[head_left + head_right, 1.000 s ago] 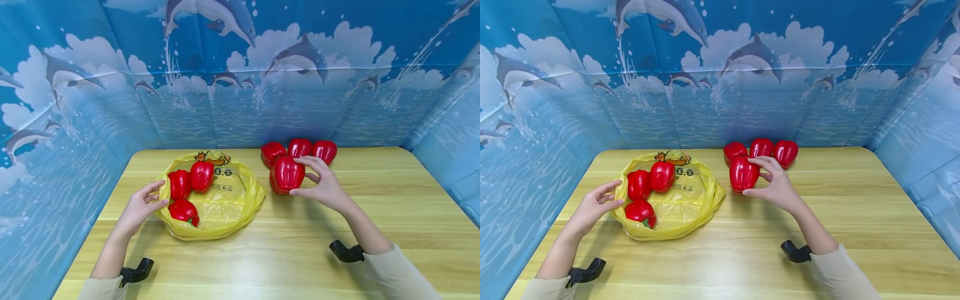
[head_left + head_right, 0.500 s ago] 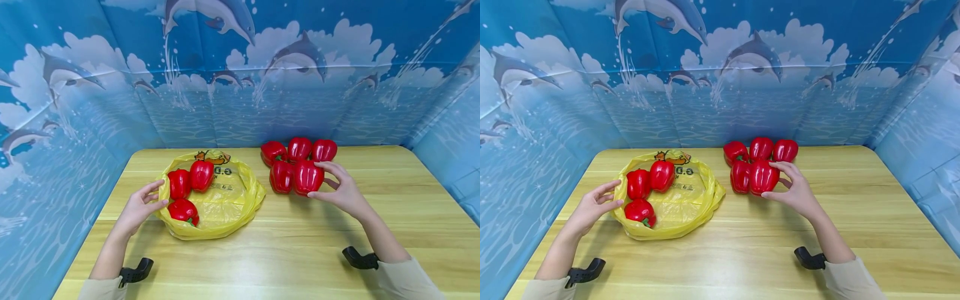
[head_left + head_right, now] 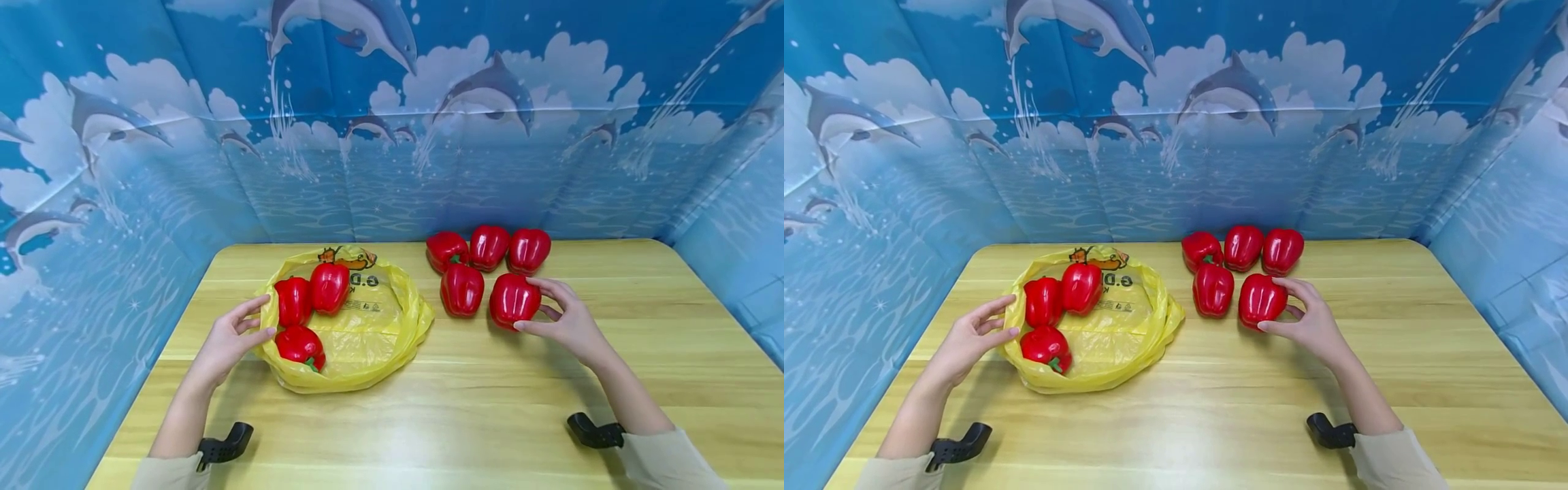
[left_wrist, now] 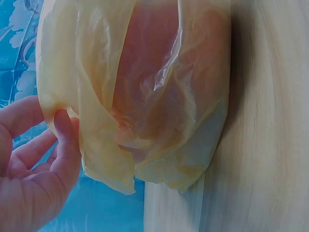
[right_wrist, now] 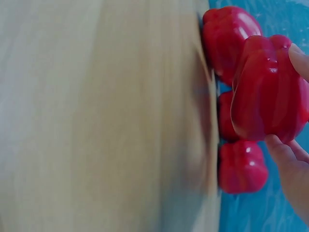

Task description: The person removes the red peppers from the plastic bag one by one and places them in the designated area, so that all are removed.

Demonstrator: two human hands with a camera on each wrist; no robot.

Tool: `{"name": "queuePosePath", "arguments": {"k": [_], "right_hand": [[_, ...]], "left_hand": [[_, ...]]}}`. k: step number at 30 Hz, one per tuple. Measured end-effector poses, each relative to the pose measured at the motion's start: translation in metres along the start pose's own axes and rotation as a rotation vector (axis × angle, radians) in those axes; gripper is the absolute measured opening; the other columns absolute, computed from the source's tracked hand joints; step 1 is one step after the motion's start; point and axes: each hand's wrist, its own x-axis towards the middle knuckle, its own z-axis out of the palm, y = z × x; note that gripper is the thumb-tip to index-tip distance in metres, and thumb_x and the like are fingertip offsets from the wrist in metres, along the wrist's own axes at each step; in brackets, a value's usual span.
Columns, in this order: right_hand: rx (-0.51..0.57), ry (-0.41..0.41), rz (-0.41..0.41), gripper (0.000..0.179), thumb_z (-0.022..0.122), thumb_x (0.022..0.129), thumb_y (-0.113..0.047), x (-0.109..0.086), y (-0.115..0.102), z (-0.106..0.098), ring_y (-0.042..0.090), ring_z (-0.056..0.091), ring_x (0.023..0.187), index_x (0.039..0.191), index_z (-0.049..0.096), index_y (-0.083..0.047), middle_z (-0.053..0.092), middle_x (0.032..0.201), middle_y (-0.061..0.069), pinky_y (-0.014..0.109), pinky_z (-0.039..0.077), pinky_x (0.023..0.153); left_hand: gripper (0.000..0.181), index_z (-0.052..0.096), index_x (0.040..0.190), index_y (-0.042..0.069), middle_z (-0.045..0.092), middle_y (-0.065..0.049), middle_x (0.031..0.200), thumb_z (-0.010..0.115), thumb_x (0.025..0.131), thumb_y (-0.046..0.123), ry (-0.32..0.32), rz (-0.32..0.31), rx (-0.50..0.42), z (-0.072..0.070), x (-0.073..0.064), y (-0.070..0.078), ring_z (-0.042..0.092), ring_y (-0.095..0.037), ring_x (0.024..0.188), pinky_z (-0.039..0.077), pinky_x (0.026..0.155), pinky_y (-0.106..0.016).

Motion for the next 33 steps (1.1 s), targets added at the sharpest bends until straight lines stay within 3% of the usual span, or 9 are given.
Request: {"name": "queuePosePath", "arguments": {"k": [13,27,33], "right_hand": [[0.015,0.021,0.023,0.072,0.078,0.075,-0.012,0.003,0.023,0.003,0.013,0.038,0.113,0.137,0.041,-0.003,0.036,0.132,0.010,0.012,0.043,0.086],[-0.065,-0.003,0.004,0.074,0.080,0.074,-0.015,0.024,0.021,0.006,0.021,0.037,0.116,0.138,0.043,-0.008,0.037,0.131,0.011,0.036,0.044,0.092],[-0.054,-0.010,-0.016,0.074,0.079,0.074,-0.014,0.031,0.020,0.007,0.024,0.037,0.116,0.138,0.042,-0.006,0.035,0.132,0.013,0.023,0.046,0.088]], "left_hand": [[0.059,0.035,0.142,0.000,0.027,-0.019,0.146,0.061,0.091,0.016,0.004,0.010,-0.022,-0.001,-0.002,-0.001,0.036,-0.036,0.118,0.045,0.077,-0.015],[0.059,0.033,0.143,0.001,0.027,-0.020,0.146,0.060,0.091,0.014,0.008,-0.001,-0.012,-0.004,-0.001,0.003,0.035,-0.037,0.118,0.046,0.076,-0.015],[0.059,0.034,0.143,0.003,0.029,-0.019,0.145,0.060,0.091,0.014,0.007,-0.010,-0.016,-0.004,0.000,0.006,0.036,-0.035,0.117,0.046,0.076,-0.015]]}}
